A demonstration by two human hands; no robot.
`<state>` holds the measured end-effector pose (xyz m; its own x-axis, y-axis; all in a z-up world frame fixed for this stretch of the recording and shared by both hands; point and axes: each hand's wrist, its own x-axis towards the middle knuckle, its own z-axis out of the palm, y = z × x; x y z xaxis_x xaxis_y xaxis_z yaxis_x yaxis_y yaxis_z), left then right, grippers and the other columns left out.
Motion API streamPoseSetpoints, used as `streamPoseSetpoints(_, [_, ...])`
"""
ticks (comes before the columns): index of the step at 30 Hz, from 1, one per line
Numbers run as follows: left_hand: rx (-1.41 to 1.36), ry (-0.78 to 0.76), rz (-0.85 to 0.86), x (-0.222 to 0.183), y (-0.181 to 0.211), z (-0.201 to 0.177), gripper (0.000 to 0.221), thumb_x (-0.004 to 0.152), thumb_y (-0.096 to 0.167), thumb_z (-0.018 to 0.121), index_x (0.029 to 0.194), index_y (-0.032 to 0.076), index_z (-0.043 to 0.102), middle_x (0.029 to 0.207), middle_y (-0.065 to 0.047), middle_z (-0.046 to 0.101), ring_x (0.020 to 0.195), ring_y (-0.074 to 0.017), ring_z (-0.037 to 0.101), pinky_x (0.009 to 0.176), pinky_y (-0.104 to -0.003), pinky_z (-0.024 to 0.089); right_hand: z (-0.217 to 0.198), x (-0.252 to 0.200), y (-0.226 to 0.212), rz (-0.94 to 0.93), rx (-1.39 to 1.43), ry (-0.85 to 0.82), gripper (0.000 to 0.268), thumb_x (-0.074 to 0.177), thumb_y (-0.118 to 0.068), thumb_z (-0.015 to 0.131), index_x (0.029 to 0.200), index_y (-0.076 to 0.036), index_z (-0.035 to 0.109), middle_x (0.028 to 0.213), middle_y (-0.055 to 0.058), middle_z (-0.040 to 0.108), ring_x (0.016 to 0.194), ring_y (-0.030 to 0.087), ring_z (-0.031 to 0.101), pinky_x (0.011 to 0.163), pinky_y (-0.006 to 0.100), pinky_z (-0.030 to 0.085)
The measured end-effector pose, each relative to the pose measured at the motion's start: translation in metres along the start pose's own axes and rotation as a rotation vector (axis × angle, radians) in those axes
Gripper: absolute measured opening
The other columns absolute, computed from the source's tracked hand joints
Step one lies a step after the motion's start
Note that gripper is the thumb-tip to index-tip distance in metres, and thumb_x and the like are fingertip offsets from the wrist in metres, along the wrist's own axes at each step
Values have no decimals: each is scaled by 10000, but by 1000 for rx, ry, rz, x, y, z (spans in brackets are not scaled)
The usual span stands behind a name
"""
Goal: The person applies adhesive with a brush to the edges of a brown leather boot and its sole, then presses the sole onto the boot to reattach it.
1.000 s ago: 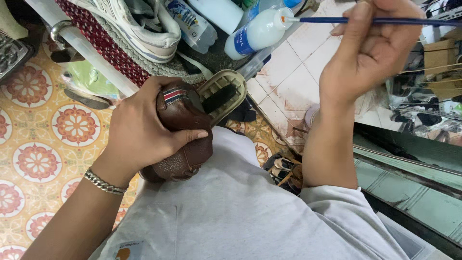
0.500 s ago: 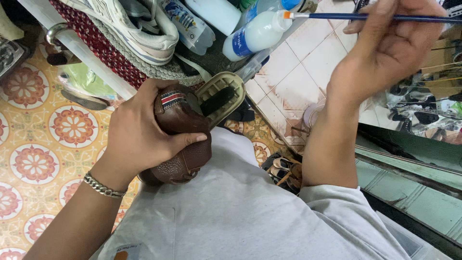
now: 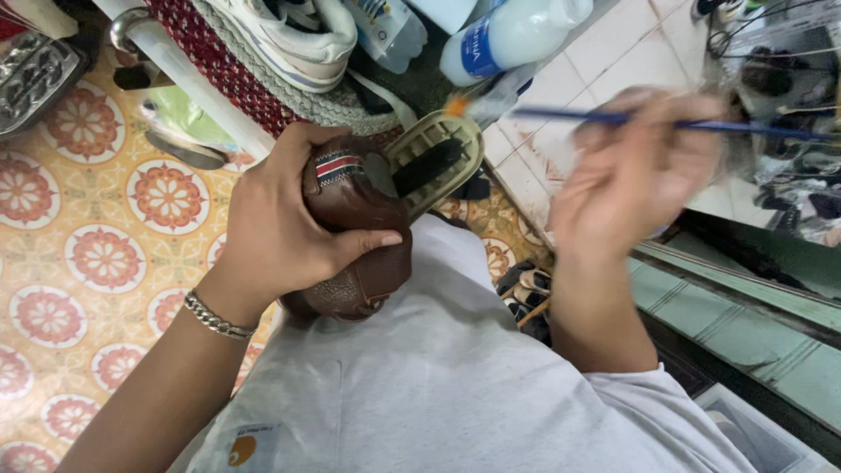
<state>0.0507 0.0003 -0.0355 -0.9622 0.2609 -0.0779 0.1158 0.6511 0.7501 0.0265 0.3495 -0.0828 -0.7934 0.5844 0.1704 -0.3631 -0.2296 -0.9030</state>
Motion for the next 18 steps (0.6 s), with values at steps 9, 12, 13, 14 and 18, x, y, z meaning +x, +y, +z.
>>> streamPoseSetpoints(9, [-23,6,9,-3,2,-3,1083,786,716,1092,1588,115,682,1441,-40,848,1295,-344,884,1048,-503,649,22,-78,19,423,130,-19,186,1218,-39,810,1187,-119,645,1071,173,765,902,227,762,669,348,691])
streamPoseSetpoints(12, [-28,0,10,-3,2,-4,1093,777,699,1106,1586,103,677,1442,-53,857,1304,-347,882,1061,-497,645,15,-71,20,431,78,5,223,1194,-41,845,1179,-122,638,1051,172,771,845,237,745,640,359,660])
streamPoseSetpoints(13, [-25,-4,8,-2,2,-5,1094,768,691,1114,1579,101,676,1437,-59,867,1297,-351,883,1053,-494,642,12,-67,20,409,63,22,244,1189,-2,848,1176,-116,633,1042,181,779,817,238,747,613,372,657])
streamPoseSetpoints(14, [-25,-6,8,-2,3,-5,1094,768,691,1114,1579,101,676,1437,-59,867,1297,-351,883,1053,-494,642,13,-66,17,410,62,24,244,1189,-2,848,1176,-116,633,1042,181,779,817,238,747,613,372,657])
streamPoseSetpoints(18, [-58,-10,-6,-1,6,-7,1083,754,644,1142,1568,109,670,1412,-44,891,1281,-307,896,1051,-450,654,22,-70,9,393,142,-91,204,1246,-19,784,1168,-117,623,1094,172,779,890,234,776,653,332,672])
